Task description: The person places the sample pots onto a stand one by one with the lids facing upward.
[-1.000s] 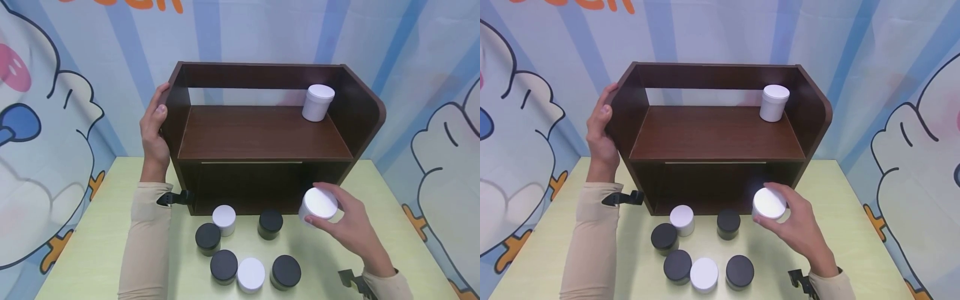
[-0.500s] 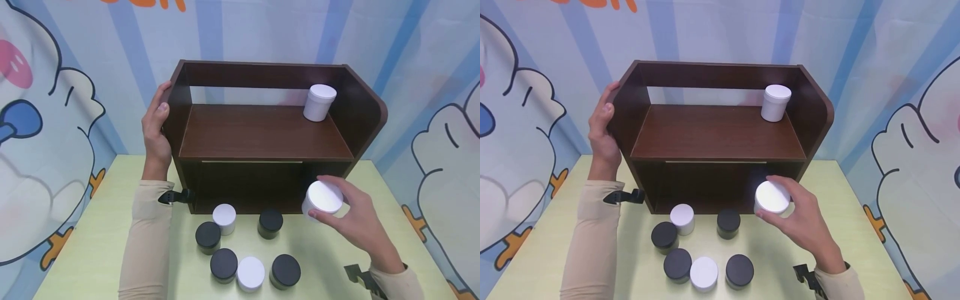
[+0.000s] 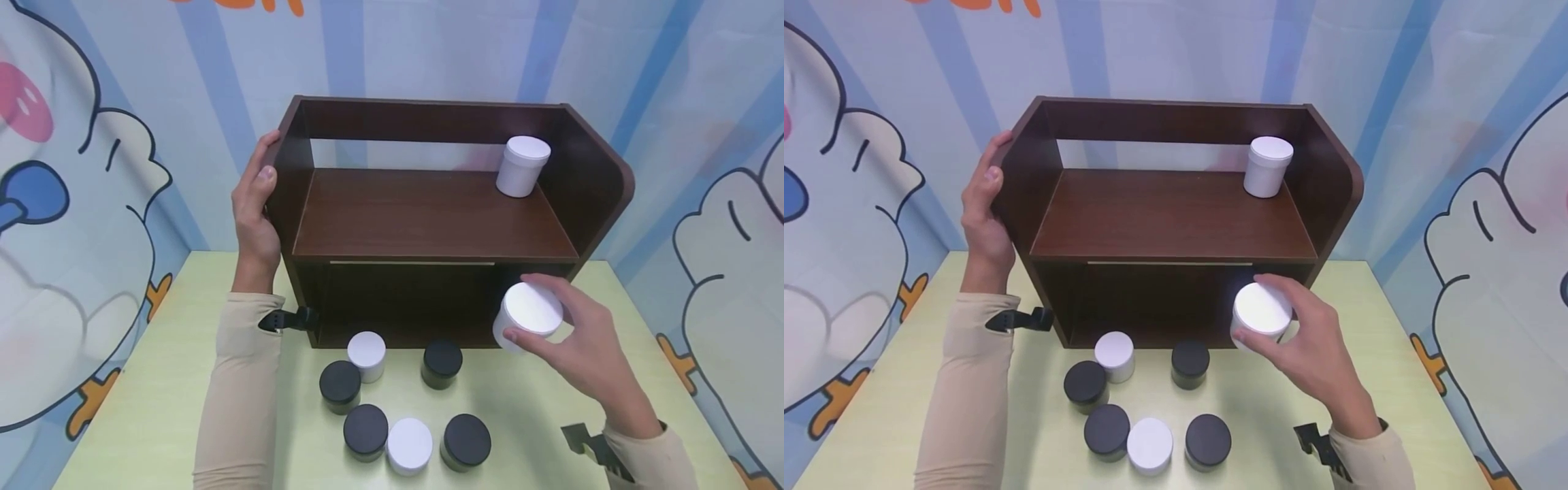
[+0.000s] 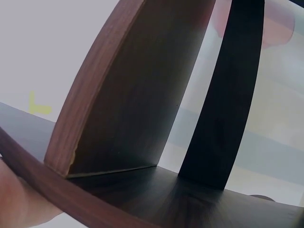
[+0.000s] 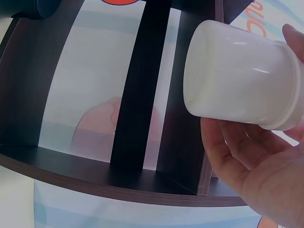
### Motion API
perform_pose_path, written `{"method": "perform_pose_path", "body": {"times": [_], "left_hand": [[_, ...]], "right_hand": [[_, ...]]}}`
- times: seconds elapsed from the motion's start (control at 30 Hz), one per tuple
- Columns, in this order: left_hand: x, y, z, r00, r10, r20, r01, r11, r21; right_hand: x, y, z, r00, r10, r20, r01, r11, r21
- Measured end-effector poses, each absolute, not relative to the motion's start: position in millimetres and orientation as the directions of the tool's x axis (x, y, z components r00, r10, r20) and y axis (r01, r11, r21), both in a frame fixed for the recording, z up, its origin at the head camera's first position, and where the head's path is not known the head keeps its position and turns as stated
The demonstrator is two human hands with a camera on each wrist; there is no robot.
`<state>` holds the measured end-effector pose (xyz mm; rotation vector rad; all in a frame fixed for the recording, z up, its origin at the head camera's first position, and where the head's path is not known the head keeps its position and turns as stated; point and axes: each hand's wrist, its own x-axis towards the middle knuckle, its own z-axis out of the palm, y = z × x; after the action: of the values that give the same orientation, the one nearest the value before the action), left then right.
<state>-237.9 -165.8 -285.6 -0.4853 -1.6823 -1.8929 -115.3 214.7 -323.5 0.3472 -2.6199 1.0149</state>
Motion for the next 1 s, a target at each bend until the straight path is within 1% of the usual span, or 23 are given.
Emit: {"method": "perform_pose_path", "body": {"times": [0.27, 0.57, 1.0], "left_hand": [[-238.2, -165.2, -285.8, -0.782, -0.171, 0.599, 0.614, -0.048, 0.788], [-238.4, -166.3, -285.6, -0.781, -0.175, 0.6, 0.615, -0.045, 0.787], [-239.9, -165.0, -285.8, -0.772, -0.174, 0.612, 0.63, -0.077, 0.773]], "right_hand": [[-117.9, 213.4, -313.7, -0.917, -0.067, 0.394, -0.317, 0.721, -0.616], [-121.0, 207.5, -299.4, -0.893, -0.042, 0.448, -0.349, 0.693, -0.631], [-134.0, 199.8, -278.4, -0.877, -0.024, 0.481, -0.359, 0.697, -0.621]]}}
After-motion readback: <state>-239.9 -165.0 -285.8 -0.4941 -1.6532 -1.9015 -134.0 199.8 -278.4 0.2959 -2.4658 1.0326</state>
